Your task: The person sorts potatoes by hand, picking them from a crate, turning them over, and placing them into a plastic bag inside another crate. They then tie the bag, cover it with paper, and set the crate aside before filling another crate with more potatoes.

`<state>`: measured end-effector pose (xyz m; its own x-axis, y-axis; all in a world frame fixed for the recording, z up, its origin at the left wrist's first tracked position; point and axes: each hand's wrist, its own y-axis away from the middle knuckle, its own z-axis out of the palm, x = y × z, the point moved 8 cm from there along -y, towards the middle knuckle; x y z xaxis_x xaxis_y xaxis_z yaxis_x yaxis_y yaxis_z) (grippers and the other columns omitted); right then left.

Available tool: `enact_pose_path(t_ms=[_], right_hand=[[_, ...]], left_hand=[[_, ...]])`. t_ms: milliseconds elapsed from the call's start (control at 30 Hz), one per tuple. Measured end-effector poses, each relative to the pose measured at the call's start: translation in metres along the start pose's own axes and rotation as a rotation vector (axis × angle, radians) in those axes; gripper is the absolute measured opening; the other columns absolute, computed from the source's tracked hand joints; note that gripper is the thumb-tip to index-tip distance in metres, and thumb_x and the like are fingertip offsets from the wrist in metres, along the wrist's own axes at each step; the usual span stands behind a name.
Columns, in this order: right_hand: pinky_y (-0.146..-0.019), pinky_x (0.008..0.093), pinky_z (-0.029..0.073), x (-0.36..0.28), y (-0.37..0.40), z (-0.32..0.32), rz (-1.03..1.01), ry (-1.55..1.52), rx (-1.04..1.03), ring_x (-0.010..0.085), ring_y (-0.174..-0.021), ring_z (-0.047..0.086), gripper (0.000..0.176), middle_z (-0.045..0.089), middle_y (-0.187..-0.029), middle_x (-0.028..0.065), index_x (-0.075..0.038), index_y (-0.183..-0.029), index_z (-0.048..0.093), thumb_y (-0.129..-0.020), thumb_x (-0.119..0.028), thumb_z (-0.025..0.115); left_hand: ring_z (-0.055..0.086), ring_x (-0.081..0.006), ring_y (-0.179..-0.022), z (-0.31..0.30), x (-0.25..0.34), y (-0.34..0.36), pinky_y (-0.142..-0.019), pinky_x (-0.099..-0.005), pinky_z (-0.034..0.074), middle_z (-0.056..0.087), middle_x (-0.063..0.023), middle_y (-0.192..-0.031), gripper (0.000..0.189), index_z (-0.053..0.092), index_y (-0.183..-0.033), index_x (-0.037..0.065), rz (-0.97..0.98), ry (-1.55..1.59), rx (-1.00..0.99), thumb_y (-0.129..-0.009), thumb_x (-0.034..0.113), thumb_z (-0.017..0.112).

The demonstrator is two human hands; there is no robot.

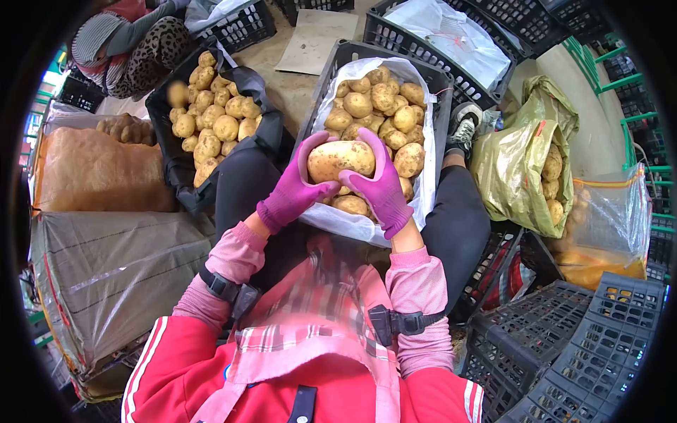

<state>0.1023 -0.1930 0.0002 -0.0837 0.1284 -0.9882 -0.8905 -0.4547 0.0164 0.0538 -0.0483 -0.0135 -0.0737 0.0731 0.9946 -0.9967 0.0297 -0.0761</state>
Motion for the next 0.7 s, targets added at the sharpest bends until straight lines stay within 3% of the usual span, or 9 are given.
enact_pose_path(t_ms=[200, 267, 300, 367, 433, 467, 500, 600, 700], right_hand=[[-0.106, 0.0333, 0.039, -0.014, -0.001, 0.007, -0.123, 0.328, 0.006, 0.0216, -0.123, 0.049, 0.077, 0.050, -0.131, 0.0103, -0.003, -0.141, 0.042, -0.069, -0.003, 0.070], [-0.106, 0.0336, 0.038, -0.030, 0.001, 0.013, -0.261, 0.586, 0.021, 0.0225, -0.124, 0.048, 0.075, 0.050, -0.132, 0.0106, -0.003, -0.141, 0.042, -0.071, -0.003, 0.069], [-0.107, 0.0335, 0.037, -0.027, 0.001, 0.009, -0.253, 0.564, 0.035, 0.0230, -0.125, 0.048, 0.074, 0.049, -0.133, 0.0108, -0.003, -0.140, 0.042, -0.071, -0.003, 0.068], [-0.108, 0.0334, 0.036, -0.018, 0.000, 0.001, -0.232, 0.523, 0.063, 0.0240, -0.127, 0.046, 0.073, 0.049, -0.134, 0.0111, -0.003, -0.140, 0.042, -0.072, -0.004, 0.068], [-0.110, 0.0345, 0.034, -0.020, 0.003, 0.001, -0.173, 0.276, 0.048, 0.0247, -0.129, 0.044, 0.075, 0.046, -0.138, 0.0128, -0.002, -0.141, 0.041, -0.073, -0.007, 0.072], [-0.111, 0.0351, 0.033, -0.021, 0.004, 0.005, -0.142, 0.153, 0.037, 0.0250, -0.131, 0.043, 0.076, 0.045, -0.140, 0.0137, -0.002, -0.141, 0.040, -0.073, -0.009, 0.074], [-0.110, 0.0350, 0.034, -0.023, 0.004, 0.007, -0.140, 0.138, 0.080, 0.0260, -0.130, 0.044, 0.077, 0.042, -0.142, 0.0153, -0.001, -0.143, 0.036, -0.081, -0.022, 0.076], [-0.109, 0.0354, 0.034, -0.001, 0.002, 0.007, 0.013, 0.104, 0.131, 0.0262, -0.129, 0.044, 0.079, 0.041, -0.143, 0.0171, 0.002, -0.143, 0.035, -0.087, -0.038, 0.072], [-0.109, 0.0357, 0.035, -0.011, 0.002, 0.011, -0.170, 0.414, 0.142, 0.0268, -0.129, 0.044, 0.082, 0.039, -0.144, 0.0184, 0.001, -0.145, 0.032, -0.089, -0.048, 0.067]], left_hand=[[0.047, -0.0223, -0.128, 0.003, 0.003, 0.001, -0.100, -0.0340, 0.048, 0.039, -0.0147, -0.143, 0.089, 0.022, -0.150, 0.007, 0.140, -0.043, 0.008, -0.081, 0.013, 0.078], [0.052, -0.0234, -0.123, 0.004, -0.019, 0.005, -0.095, -0.0355, 0.053, 0.041, -0.0160, -0.141, 0.080, 0.022, -0.150, 0.008, -0.124, 0.115, 0.039, -0.088, 0.022, 0.071], [0.054, -0.0239, -0.121, 0.005, -0.031, 0.008, -0.092, -0.0362, 0.055, 0.041, -0.0166, -0.140, 0.076, 0.022, -0.150, 0.008, -0.256, 0.195, 0.052, -0.092, 0.026, 0.068], [0.058, -0.0248, -0.116, 0.001, -0.037, 0.007, -0.089, -0.0376, 0.056, 0.044, -0.0172, -0.137, 0.069, 0.022, -0.150, 0.009, -0.179, -0.020, -0.103, -0.097, 0.035, 0.057], [0.058, -0.0258, -0.116, 0.012, -0.008, 0.007, -0.091, -0.0384, 0.056, 0.049, -0.0156, -0.133, 0.060, 0.027, -0.148, 0.008, -0.397, 0.396, 0.009, -0.103, 0.044, 0.042], [0.058, -0.0254, -0.117, 0.009, -0.005, 0.004, -0.091, -0.0387, 0.056, 0.050, -0.0151, -0.133, 0.057, 0.031, -0.146, 0.007, -0.324, 0.370, 0.031, -0.103, 0.043, 0.042], [0.057, -0.0251, -0.118, 0.006, -0.002, 0.003, -0.092, -0.0389, 0.056, 0.050, -0.0146, -0.133, 0.054, 0.035, -0.144, 0.006, -0.251, 0.343, 0.054, -0.104, 0.041, 0.041], [0.057, -0.0240, -0.118, -0.003, 0.001, 0.002, -0.093, -0.0393, 0.055, 0.050, -0.0130, -0.134, 0.049, 0.044, -0.139, 0.004, -0.166, 0.336, 0.101, -0.104, 0.039, 0.041], [0.057, -0.0235, -0.118, -0.013, 0.002, 0.001, -0.095, -0.0393, 0.055, 0.050, -0.0117, -0.136, 0.048, 0.047, -0.137, 0.004, -0.167, 0.377, 0.120, -0.104, 0.038, 0.041]])
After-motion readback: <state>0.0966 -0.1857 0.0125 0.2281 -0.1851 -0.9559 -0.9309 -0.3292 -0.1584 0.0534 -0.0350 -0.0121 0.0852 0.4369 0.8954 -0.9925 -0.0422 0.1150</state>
